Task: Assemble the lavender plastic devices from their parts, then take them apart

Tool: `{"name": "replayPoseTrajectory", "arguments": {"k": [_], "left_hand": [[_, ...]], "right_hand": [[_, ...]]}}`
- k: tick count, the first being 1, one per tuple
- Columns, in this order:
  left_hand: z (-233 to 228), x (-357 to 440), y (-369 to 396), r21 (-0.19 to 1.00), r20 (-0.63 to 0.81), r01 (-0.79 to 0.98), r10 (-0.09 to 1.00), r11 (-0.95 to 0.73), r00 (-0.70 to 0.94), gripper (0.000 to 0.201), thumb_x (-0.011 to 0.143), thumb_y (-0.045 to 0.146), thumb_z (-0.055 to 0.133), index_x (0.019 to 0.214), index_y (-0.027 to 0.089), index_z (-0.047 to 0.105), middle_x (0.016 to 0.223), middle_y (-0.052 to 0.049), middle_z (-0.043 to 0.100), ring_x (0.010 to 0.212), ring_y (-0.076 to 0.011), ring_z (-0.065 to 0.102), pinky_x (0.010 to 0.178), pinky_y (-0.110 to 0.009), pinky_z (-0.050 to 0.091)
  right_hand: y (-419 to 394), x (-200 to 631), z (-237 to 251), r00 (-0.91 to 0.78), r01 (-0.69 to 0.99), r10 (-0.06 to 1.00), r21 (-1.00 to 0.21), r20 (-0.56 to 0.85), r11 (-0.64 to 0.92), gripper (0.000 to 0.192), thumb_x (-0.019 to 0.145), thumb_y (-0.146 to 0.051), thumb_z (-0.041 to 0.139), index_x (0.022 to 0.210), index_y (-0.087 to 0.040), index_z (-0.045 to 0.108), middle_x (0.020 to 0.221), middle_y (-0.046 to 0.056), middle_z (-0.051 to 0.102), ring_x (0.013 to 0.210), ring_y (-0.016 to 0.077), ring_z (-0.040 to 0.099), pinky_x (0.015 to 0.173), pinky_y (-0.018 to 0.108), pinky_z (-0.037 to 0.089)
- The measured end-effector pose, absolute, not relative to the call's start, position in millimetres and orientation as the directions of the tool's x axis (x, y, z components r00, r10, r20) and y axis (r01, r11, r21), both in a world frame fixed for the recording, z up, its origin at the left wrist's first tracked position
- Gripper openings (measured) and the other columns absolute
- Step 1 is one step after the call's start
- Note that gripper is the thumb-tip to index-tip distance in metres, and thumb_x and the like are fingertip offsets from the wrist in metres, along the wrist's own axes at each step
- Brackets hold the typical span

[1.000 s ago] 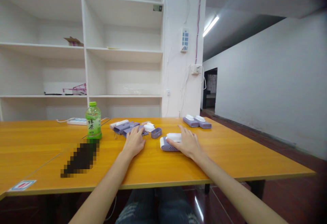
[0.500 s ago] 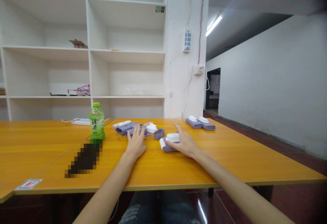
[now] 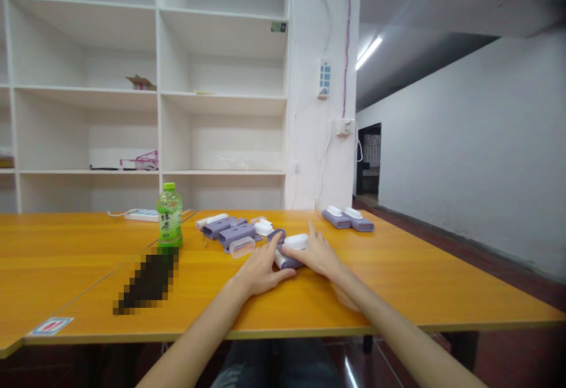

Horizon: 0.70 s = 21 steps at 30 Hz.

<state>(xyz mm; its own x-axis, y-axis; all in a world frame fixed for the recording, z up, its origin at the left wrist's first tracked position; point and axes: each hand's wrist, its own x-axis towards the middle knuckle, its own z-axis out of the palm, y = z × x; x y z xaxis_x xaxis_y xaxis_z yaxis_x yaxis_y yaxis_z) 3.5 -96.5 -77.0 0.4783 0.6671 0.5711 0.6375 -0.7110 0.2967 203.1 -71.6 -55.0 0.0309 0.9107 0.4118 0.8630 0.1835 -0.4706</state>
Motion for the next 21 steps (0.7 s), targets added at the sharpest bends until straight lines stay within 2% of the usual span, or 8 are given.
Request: {"name": "replayPoseTrajectory", "arguments": {"k": [3,7,17,21], "left_hand": [[-79.8,4.5,-92.7,0.324,0.583,0.625,0.67,-0.711,0.46,0.085,0.082,0.046,0.07,0.151,0.021,0.027,0.152,-0.016,0.044,0.139,-0.0306,0.045,0.115,-0.046,0.036],[-79.5,4.8,-93.2,0.348,0.589,0.613,0.674,-0.709,0.445,0.083,0.08,0.043,0.072,0.148,0.022,0.029,0.149,-0.014,0.047,0.136,-0.0302,0.047,0.114,-0.044,0.037],[-78.9,6.6,-94.4,0.365,0.579,0.589,0.671,-0.721,0.462,0.077,0.081,0.042,0.07,0.145,0.023,0.032,0.148,-0.014,0.047,0.137,-0.0305,0.046,0.115,-0.047,0.035],[-78.1,6.6,-94.3,0.377,0.574,0.586,0.678,-0.717,0.459,0.074,0.081,0.042,0.071,0.143,0.022,0.035,0.144,-0.014,0.051,0.133,-0.031,0.05,0.113,-0.046,0.037]], "right_hand": [[-74.4,188.2,-53.7,0.119,0.872,0.921,-0.483,0.37,0.081,0.137,0.052,-0.089,0.064,0.154,-0.008,0.02,0.132,0.033,0.054,0.123,0.0497,0.051,0.095,0.06,0.038],[-76.9,178.8,-52.7,0.142,0.875,0.914,-0.479,0.38,0.063,0.132,0.057,-0.088,0.06,0.154,-0.009,0.02,0.131,0.031,0.054,0.124,0.0475,0.048,0.098,0.058,0.035],[-72.4,184.4,-61.2,0.134,0.873,0.887,-0.476,0.442,0.106,0.111,0.059,-0.087,0.059,0.142,-0.014,0.044,0.131,0.026,0.055,0.123,0.0464,0.048,0.099,0.055,0.033],[-72.3,187.2,-62.0,0.123,0.862,0.878,-0.488,0.462,0.136,0.095,0.064,-0.081,0.062,0.133,-0.016,0.052,0.127,0.023,0.057,0.12,0.0443,0.05,0.099,0.054,0.035]]}}
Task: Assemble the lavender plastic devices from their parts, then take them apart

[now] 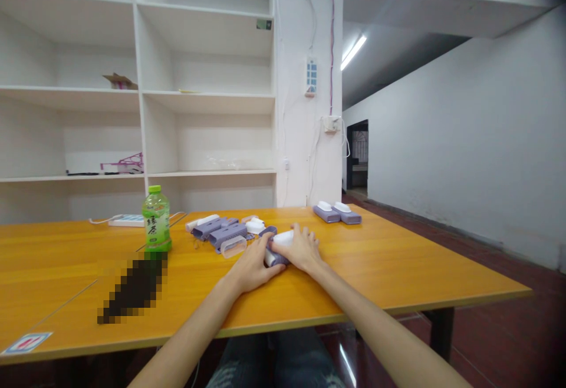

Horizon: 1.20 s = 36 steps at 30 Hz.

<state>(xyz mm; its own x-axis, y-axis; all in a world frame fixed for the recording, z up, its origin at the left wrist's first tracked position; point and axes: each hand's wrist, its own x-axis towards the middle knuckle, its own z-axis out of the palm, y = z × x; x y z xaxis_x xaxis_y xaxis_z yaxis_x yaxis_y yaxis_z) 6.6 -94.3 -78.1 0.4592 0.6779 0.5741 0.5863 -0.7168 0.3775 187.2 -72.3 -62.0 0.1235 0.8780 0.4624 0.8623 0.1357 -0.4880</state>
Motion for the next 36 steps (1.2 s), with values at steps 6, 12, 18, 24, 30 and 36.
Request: {"name": "replayPoseTrajectory", "arguments": {"k": [6,12,18,24,30,36], "left_hand": [[-76.4,5.4,-94.8,0.396,0.564,0.585,0.69,-0.708,0.454,0.071,0.08,0.044,0.071,0.14,0.022,0.039,0.142,-0.014,0.053,0.131,-0.0317,0.051,0.111,-0.046,0.039],[-77.6,0.1,-88.8,0.437,0.563,0.582,0.713,-0.686,0.418,0.078,0.078,0.046,0.074,0.142,0.022,0.037,0.144,-0.015,0.052,0.131,-0.0328,0.05,0.111,-0.048,0.036],[-75.4,-9.1,-82.8,0.499,0.545,0.549,0.736,-0.67,0.402,0.085,0.068,0.052,0.082,0.138,0.024,0.045,0.134,-0.012,0.06,0.121,-0.0322,0.057,0.102,-0.044,0.045],[-77.1,-16.6,-79.1,0.527,0.527,0.526,0.742,-0.668,0.415,0.057,0.072,0.042,0.079,0.124,0.027,0.061,0.122,-0.005,0.068,0.108,-0.0275,0.064,0.096,-0.04,0.05],[-81.9,-18.9,-75.5,0.555,0.528,0.502,0.748,-0.663,0.403,0.052,0.075,0.024,0.07,0.126,0.025,0.061,0.122,-0.006,0.068,0.112,-0.0256,0.064,0.102,-0.04,0.048],[-82.0,-14.8,-78.5,0.575,0.538,0.473,0.744,-0.667,0.396,0.042,0.083,0.029,0.062,0.125,0.024,0.061,0.125,-0.007,0.068,0.113,-0.0255,0.064,0.101,-0.041,0.05]], "right_hand": [[-71.6,193.8,-65.8,0.095,0.826,0.867,-0.525,0.49,0.206,0.087,0.067,-0.078,0.063,0.13,-0.018,0.054,0.127,0.02,0.057,0.119,0.041,0.052,0.099,0.05,0.037],[-61.5,206.5,-71.1,0.042,0.745,0.863,-0.591,0.503,0.308,0.093,0.069,-0.08,0.062,0.137,-0.02,0.048,0.135,0.016,0.057,0.126,0.0336,0.053,0.103,0.043,0.039],[-45.2,216.7,-73.5,0.051,0.649,0.879,-0.685,0.475,0.332,0.088,0.074,-0.076,0.061,0.136,-0.014,0.049,0.132,0.016,0.062,0.119,0.0292,0.061,0.096,0.037,0.047],[-42.0,216.4,-74.0,0.002,0.618,0.859,-0.676,0.513,0.402,0.058,0.08,-0.069,0.061,0.106,-0.018,0.068,0.102,0.009,0.075,0.094,0.0256,0.069,0.08,0.032,0.053],[-56.5,214.9,-63.8,0.017,0.698,0.798,-0.578,0.603,0.422,0.064,0.084,-0.064,0.058,0.124,-0.014,0.06,0.123,0.016,0.065,0.117,0.0314,0.059,0.098,0.041,0.046],[-95.0,191.0,-56.2,-0.18,0.764,0.707,-0.355,0.683,0.538,0.061,0.084,-0.052,0.063,0.139,-0.028,0.05,0.154,0.008,0.04,0.145,0.0291,0.028,0.119,0.044,0.017]]}}
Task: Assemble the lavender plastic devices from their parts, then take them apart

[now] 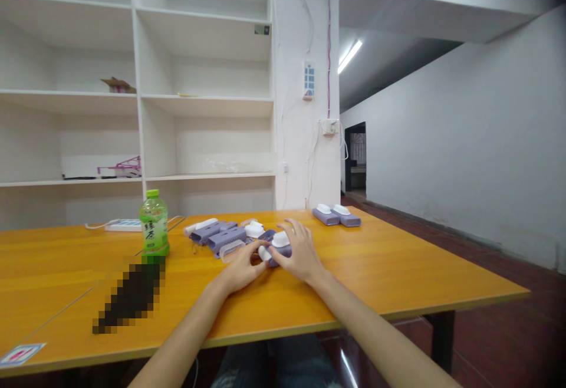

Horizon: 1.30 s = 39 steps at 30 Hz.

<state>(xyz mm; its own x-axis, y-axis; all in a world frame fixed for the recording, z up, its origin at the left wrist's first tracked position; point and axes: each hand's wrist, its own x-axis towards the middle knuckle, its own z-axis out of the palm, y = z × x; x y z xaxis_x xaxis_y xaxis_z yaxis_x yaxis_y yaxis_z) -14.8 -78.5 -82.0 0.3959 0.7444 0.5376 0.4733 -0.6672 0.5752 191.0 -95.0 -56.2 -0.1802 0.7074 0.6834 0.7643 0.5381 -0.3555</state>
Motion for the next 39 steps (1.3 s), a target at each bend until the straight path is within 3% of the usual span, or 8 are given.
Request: {"name": "replayPoseTrajectory", "arguments": {"k": [5,9,15,19,24,32,39], "left_hand": [[-81.5,-12.4,-78.7,0.576,0.55,0.459,0.736,-0.677,0.395,0.046,0.08,0.027,0.065,0.125,0.021,0.06,0.116,-0.007,0.07,0.103,-0.0243,0.067,0.092,-0.038,0.055],[-81.3,-13.8,-76.9,0.576,0.543,0.454,0.733,-0.68,0.409,0.048,0.078,0.024,0.064,0.126,0.02,0.059,0.108,-0.007,0.072,0.096,-0.023,0.069,0.09,-0.037,0.055],[-80.1,-17.3,-75.6,0.596,0.514,0.438,0.739,-0.673,0.436,0.051,0.079,0.029,0.066,0.129,0.019,0.058,0.108,-0.006,0.073,0.095,-0.0217,0.07,0.091,-0.035,0.055],[-78.4,-18.2,-78.3,0.605,0.511,0.447,0.752,-0.659,0.417,0.048,0.083,0.037,0.064,0.128,0.021,0.06,0.111,-0.006,0.072,0.097,-0.0228,0.07,0.092,-0.036,0.055],[-78.7,-14.7,-78.4,0.609,0.515,0.453,0.759,-0.651,0.398,0.046,0.086,0.045,0.062,0.124,0.02,0.061,0.098,-0.004,0.073,0.087,-0.0214,0.071,0.082,-0.033,0.057],[-82.7,-10.4,-70.8,0.573,0.537,0.502,0.76,-0.647,0.367,0.043,0.083,0.042,0.064,0.12,0.019,0.06,0.085,-0.001,0.07,0.075,-0.0191,0.069,0.069,-0.028,0.054],[-81.8,-10.3,-71.3,0.526,0.537,0.541,0.749,-0.657,0.388,0.041,0.079,0.032,0.066,0.118,0.021,0.059,0.082,0.0,0.069,0.072,-0.0181,0.067,0.066,-0.026,0.052]], "right_hand": [[-96.2,181.8,-69.5,-0.211,0.811,0.797,-0.353,0.566,0.466,0.077,0.08,-0.056,0.066,0.147,-0.03,0.041,0.161,0.012,0.025,0.149,0.041,0.012,0.114,0.066,0.008],[-86.8,190.3,-74.3,-0.2,0.837,0.856,-0.371,0.477,0.403,0.084,0.077,-0.061,0.066,0.151,-0.033,0.036,0.162,0.014,0.023,0.148,0.0462,0.01,0.11,0.072,0.007],[-88.5,195.3,-72.8,-0.228,0.848,0.874,-0.354,0.429,0.395,0.103,0.068,-0.063,0.071,0.155,-0.035,0.023,0.165,0.013,0.012,0.148,0.0458,0.012,0.11,0.069,0.01],[-91.1,194.1,-70.8,-0.241,0.848,0.871,-0.343,0.429,0.404,0.096,0.073,-0.063,0.066,0.155,-0.034,0.024,0.164,0.013,0.015,0.147,0.0438,0.015,0.111,0.066,0.012],[-92.1,192.2,-70.1,-0.253,0.845,0.863,-0.334,0.437,0.417,0.093,0.075,-0.058,0.066,0.154,-0.033,0.025,0.164,0.014,0.015,0.146,0.0422,0.016,0.111,0.064,0.012],[-84.5,191.8,-74.3,-0.295,0.824,0.862,-0.348,0.412,0.447,0.097,0.075,-0.056,0.066,0.156,-0.032,0.019,0.165,0.014,0.009,0.147,0.0439,0.009,0.107,0.071,0.013],[-80.7,198.8,-76.8,-0.332,0.785,0.836,-0.364,0.436,0.502,0.093,0.077,-0.059,0.066,0.156,-0.033,0.022,0.164,0.015,0.013,0.148,0.044,0.01,0.107,0.071,0.018]]}}
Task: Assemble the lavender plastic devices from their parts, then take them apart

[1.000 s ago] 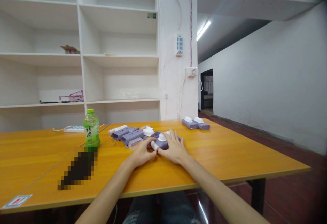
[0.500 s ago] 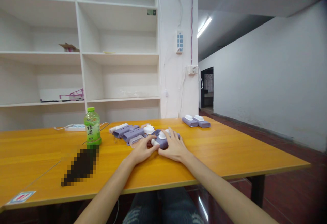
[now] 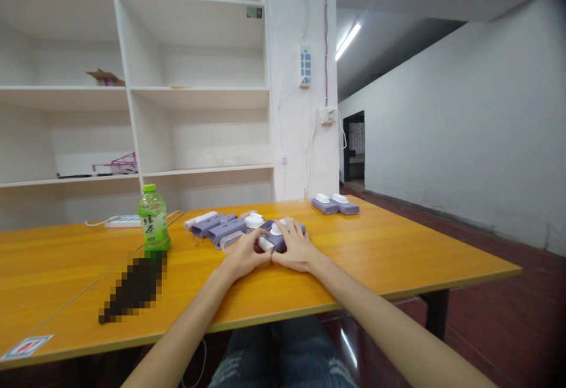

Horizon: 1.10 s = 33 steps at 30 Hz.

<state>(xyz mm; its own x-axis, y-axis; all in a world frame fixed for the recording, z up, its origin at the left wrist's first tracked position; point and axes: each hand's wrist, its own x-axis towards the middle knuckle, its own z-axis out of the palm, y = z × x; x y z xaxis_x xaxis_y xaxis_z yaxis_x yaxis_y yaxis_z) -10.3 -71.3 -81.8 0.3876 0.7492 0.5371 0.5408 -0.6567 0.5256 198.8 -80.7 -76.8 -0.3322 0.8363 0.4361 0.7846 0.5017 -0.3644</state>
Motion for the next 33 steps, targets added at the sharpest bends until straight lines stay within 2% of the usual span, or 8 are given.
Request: {"name": "replayPoseTrajectory", "arguments": {"k": [6,9,12,15,18,24,30,33], "left_hand": [[-75.9,-13.2,-82.1,0.491,0.511,0.555,0.738,-0.671,0.441,0.044,0.082,0.027,0.061,0.125,0.022,0.057,0.101,-0.003,0.071,0.084,-0.019,0.069,0.078,-0.029,0.054],[-74.8,-11.2,-85.2,0.464,0.519,0.581,0.736,-0.669,0.434,0.042,0.087,0.032,0.057,0.128,0.024,0.056,0.116,-0.006,0.068,0.098,-0.0229,0.068,0.088,-0.035,0.053],[-75.6,-8.6,-85.1,0.421,0.538,0.604,0.723,-0.676,0.434,0.049,0.086,0.036,0.061,0.132,0.023,0.054,0.128,-0.009,0.064,0.113,-0.0275,0.062,0.099,-0.042,0.048],[-77.1,-10.0,-82.2,0.373,0.543,0.611,0.698,-0.698,0.466,0.054,0.082,0.026,0.061,0.135,0.022,0.052,0.136,-0.009,0.059,0.125,-0.0274,0.056,0.11,-0.042,0.04],[-78.2,-15.8,-78.4,0.332,0.547,0.625,0.684,-0.707,0.483,0.063,0.075,0.012,0.057,0.136,0.022,0.051,0.145,-0.009,0.053,0.136,-0.0268,0.046,0.118,-0.042,0.032],[-82.1,-28.3,-71.0,0.286,0.575,0.686,0.693,-0.669,0.436,0.06,0.073,0.009,0.052,0.131,0.022,0.054,0.134,-0.009,0.061,0.127,-0.0253,0.055,0.113,-0.042,0.039],[-92.9,-39.3,-51.0,0.274,0.588,0.742,0.717,-0.612,0.375,0.062,0.074,0.001,0.048,0.134,0.014,0.052,0.148,-0.015,0.049,0.14,-0.026,0.043,0.119,-0.043,0.03],[-93.8,-43.9,-44.5,0.301,0.58,0.753,0.739,-0.586,0.343,0.066,0.073,-0.005,0.043,0.135,0.016,0.053,0.147,-0.014,0.052,0.14,-0.0249,0.044,0.119,-0.045,0.031]], "right_hand": [[-69.4,214.7,-73.4,-0.322,0.739,0.794,-0.387,0.517,0.551,0.086,0.075,-0.063,0.07,0.149,-0.033,0.038,0.157,0.01,0.031,0.144,0.0352,0.029,0.115,0.053,0.022],[-58.1,217.7,-75.5,-0.21,0.739,0.802,-0.447,0.56,0.505,0.08,0.086,-0.065,0.056,0.151,-0.024,0.034,0.155,0.013,0.032,0.144,0.0311,0.03,0.116,0.046,0.025],[-48.5,218.3,-80.4,-0.105,0.739,0.821,-0.509,0.561,0.442,0.085,0.088,-0.07,0.048,0.152,-0.017,0.029,0.152,0.018,0.035,0.143,0.0317,0.033,0.114,0.046,0.028],[-43.8,218.8,-85.4,-0.085,0.736,0.843,-0.537,0.531,0.413,0.098,0.076,-0.076,0.059,0.151,-0.018,0.033,0.148,0.018,0.042,0.139,0.0342,0.039,0.112,0.046,0.032],[-42.5,219.2,-88.5,-0.071,0.734,0.857,-0.556,0.51,0.391,0.103,0.069,-0.079,0.064,0.15,-0.021,0.035,0.147,0.016,0.045,0.137,0.0358,0.04,0.111,0.048,0.031],[-37.7,219.1,-91.4,-0.033,0.704,0.865,-0.603,0.5,0.376,0.106,0.065,-0.078,0.069,0.148,-0.022,0.037,0.148,0.017,0.046,0.137,0.0374,0.041,0.111,0.052,0.03],[-25.4,224.7,-93.7,-0.039,0.615,0.854,-0.661,0.519,0.429,0.11,0.058,-0.069,0.08,0.148,-0.022,0.038,0.149,0.016,0.045,0.138,0.0352,0.041,0.112,0.049,0.032],[-18.0,230.6,-93.5,-0.054,0.559,0.852,-0.691,0.521,0.458,0.116,0.053,-0.064,0.085,0.149,-0.02,0.036,0.146,0.017,0.048,0.134,0.0345,0.046,0.111,0.048,0.035]]}}
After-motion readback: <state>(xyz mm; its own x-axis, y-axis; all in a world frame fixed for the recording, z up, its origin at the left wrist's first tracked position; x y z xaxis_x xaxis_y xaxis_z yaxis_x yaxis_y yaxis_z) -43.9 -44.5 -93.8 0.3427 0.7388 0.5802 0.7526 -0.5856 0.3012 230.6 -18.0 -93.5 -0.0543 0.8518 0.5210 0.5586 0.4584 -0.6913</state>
